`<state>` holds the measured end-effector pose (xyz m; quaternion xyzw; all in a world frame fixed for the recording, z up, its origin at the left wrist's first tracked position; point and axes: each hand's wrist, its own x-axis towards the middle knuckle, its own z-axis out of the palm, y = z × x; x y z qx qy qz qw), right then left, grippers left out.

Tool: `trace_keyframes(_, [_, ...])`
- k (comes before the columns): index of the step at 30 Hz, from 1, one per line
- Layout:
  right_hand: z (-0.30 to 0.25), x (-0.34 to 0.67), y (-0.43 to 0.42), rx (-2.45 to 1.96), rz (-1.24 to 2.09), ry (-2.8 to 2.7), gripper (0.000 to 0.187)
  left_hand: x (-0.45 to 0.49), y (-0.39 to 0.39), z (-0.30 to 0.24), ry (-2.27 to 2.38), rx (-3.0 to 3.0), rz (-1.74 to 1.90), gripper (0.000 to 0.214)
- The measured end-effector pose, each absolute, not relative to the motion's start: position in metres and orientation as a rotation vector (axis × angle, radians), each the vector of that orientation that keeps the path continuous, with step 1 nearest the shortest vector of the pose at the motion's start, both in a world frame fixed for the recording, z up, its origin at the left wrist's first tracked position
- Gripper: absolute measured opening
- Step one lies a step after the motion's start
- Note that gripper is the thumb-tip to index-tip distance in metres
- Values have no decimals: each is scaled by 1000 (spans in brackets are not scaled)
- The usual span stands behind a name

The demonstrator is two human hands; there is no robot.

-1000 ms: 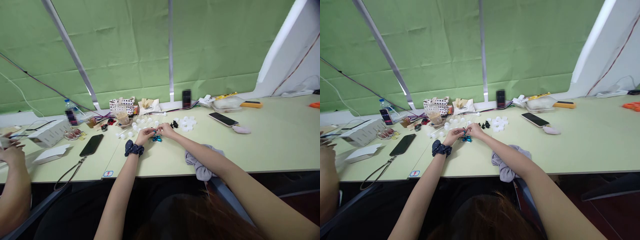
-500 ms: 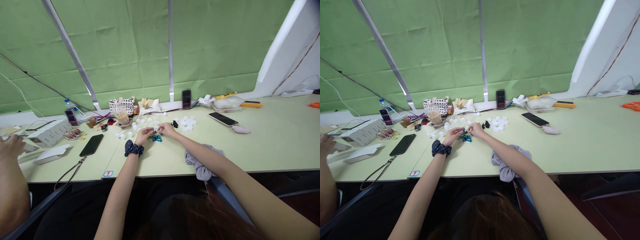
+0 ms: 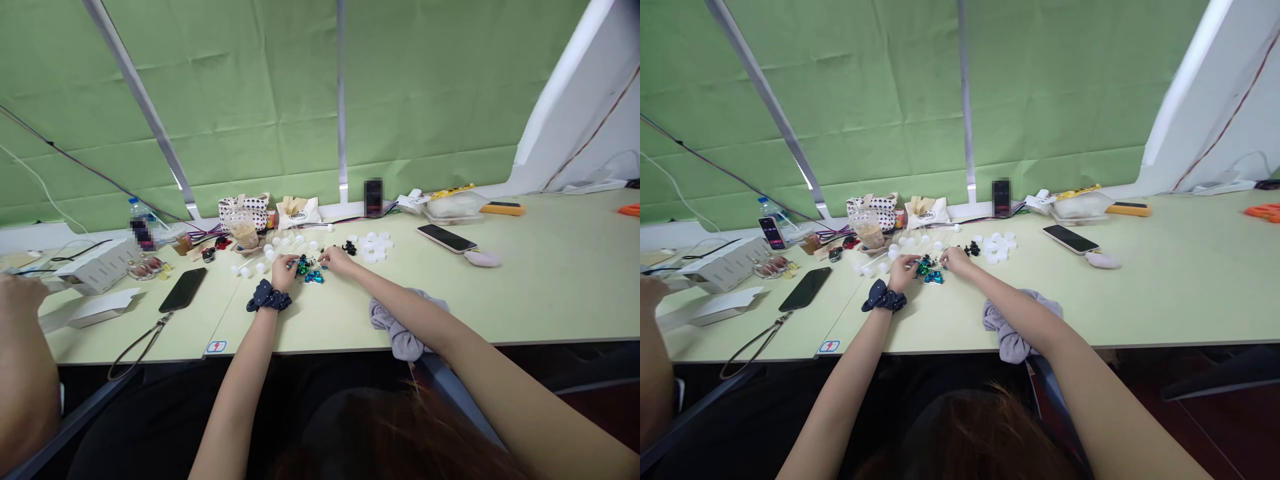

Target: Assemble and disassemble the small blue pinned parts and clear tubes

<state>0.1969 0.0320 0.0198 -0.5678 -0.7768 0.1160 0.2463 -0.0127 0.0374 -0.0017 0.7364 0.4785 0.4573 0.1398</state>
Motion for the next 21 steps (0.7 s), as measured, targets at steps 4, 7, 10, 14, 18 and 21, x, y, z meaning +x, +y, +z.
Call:
trace_keyframes(4, [23,199,30,-1641,309,-2114,19,-13,39,-6,1425,2227,1245,29])
trace_keyframes(7, [23,202,31,-1703,301,-2174,24,-12,39,-7,1433,2255,1214,28])
trace_keyframes(10, [20,206,34,-1683,284,-2270,30,-13,40,-8,1437,2279,1194,28])
trace_keyframes(14, [14,207,38,-1659,241,-2269,27,-13,39,-7,1425,2323,1197,25])
trace_keyframes(18, [13,205,37,-1648,183,-2246,23,-10,34,-2,1372,2380,1184,21])
trace_keyframes(21, [16,203,35,-1597,95,-2244,23,-4,28,2,1317,2435,1145,24])
